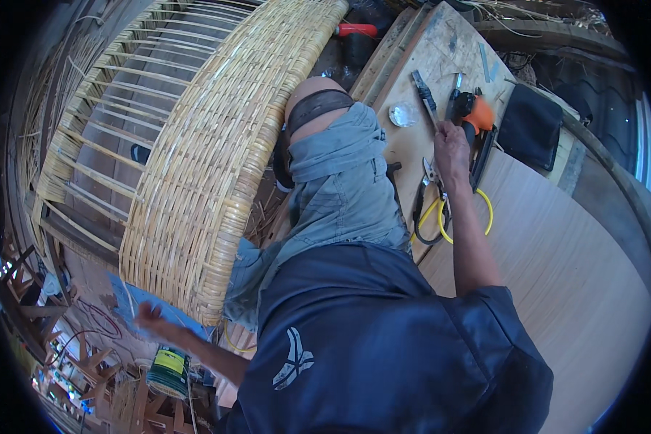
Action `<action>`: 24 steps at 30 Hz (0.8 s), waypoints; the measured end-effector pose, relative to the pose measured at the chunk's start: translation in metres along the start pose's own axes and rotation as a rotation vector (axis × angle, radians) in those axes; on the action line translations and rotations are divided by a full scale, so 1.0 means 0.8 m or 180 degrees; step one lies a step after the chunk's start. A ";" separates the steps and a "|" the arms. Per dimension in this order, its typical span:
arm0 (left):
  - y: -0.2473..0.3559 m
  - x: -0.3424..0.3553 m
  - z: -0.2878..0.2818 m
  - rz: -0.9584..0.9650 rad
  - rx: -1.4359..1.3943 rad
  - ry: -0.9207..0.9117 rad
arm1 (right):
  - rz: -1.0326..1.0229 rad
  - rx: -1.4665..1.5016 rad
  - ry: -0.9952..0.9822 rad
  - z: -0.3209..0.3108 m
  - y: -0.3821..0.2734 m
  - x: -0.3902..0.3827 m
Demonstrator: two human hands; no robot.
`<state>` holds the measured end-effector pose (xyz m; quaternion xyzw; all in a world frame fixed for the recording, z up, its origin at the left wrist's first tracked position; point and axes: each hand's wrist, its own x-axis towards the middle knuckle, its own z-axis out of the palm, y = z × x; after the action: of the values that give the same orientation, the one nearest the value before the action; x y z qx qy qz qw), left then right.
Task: Weaving strips of rattan onto a wooden frame to create a piece of furniture.
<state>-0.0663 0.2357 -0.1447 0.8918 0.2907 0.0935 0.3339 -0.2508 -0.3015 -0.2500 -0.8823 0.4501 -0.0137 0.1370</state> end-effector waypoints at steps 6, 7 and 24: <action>0.173 -0.138 0.061 0.1508 -0.2069 -0.3269 | 0.0009 0.0488 -0.0488 -0.035 -0.030 0.008; 0.202 -0.167 0.094 0.0008 -0.2367 -0.4463 | -0.0106 0.0351 -0.0529 -0.037 -0.012 0.011; 0.203 -0.384 0.387 -0.1801 -0.0616 -0.5944 | -0.0742 -0.0540 -0.1044 0.005 -0.029 0.045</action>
<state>-0.1302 -0.2086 -0.2658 0.4734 0.1037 -0.7097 0.5114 -0.2108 -0.3166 -0.2512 -0.9272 0.3163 0.1522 0.1311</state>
